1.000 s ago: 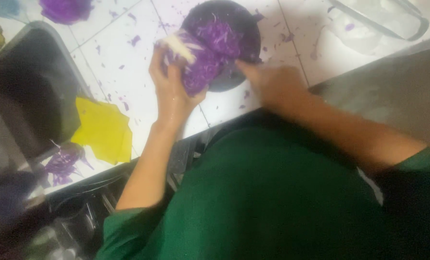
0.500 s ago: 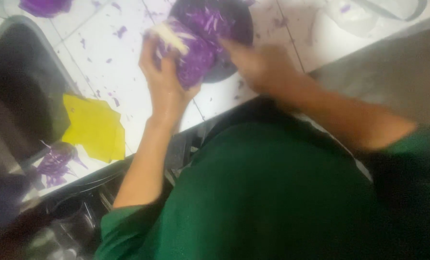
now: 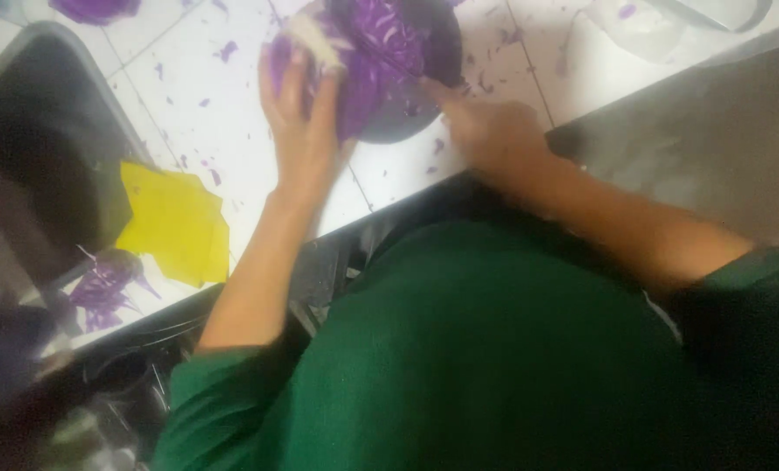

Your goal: Washing and then finely chopping a head of red cabbage on a cutting board in a kitchen.

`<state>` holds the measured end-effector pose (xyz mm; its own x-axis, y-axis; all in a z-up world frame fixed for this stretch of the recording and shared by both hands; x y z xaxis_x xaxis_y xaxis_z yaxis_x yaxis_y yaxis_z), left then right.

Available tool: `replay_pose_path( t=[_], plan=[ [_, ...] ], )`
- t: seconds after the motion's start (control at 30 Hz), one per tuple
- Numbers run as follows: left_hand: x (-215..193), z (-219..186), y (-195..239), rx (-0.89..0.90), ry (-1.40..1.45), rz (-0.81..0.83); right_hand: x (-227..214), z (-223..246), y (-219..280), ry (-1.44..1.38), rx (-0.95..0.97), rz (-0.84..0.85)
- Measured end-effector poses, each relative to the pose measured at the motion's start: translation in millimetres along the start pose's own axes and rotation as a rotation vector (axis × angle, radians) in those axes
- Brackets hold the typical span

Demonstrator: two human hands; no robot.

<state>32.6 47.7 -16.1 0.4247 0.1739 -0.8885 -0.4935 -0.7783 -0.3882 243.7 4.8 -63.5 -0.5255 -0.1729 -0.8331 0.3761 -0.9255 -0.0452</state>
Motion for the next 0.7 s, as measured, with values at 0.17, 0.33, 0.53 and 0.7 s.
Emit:
replay_pose_path(
  t=[0.17, 0.33, 0.53, 0.7],
  plan=[
    [-22.7, -3.3, 7.1, -0.005, 0.095, -0.013, -8.8, 10.3, -4.1, 0.183, -0.063, -0.076],
    [-27.5, 12.0, -38.4, -0.384, 0.153, 0.310, -10.6, 25.0, -17.3, 0.128, -0.169, -0.218],
    [-10.3, 13.9, -43.1, -0.364, 0.045, 0.448, 15.1, 24.9, -23.7, 0.235, -0.245, -0.259],
    [-8.3, 17.5, -41.0, -0.293, -0.024, 0.407, 17.1, 24.2, -19.3, 0.163, -0.289, -0.382]
  ],
)
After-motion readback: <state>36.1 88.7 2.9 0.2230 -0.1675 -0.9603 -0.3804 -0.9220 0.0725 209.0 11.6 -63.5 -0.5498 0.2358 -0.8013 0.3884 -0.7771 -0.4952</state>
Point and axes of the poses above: each hand's wrist, its own y-axis away from the middle knuckle, its own x-axis out of the palm, z = x × y, the point moved 8 cm from there along -y, towards the middle knuckle
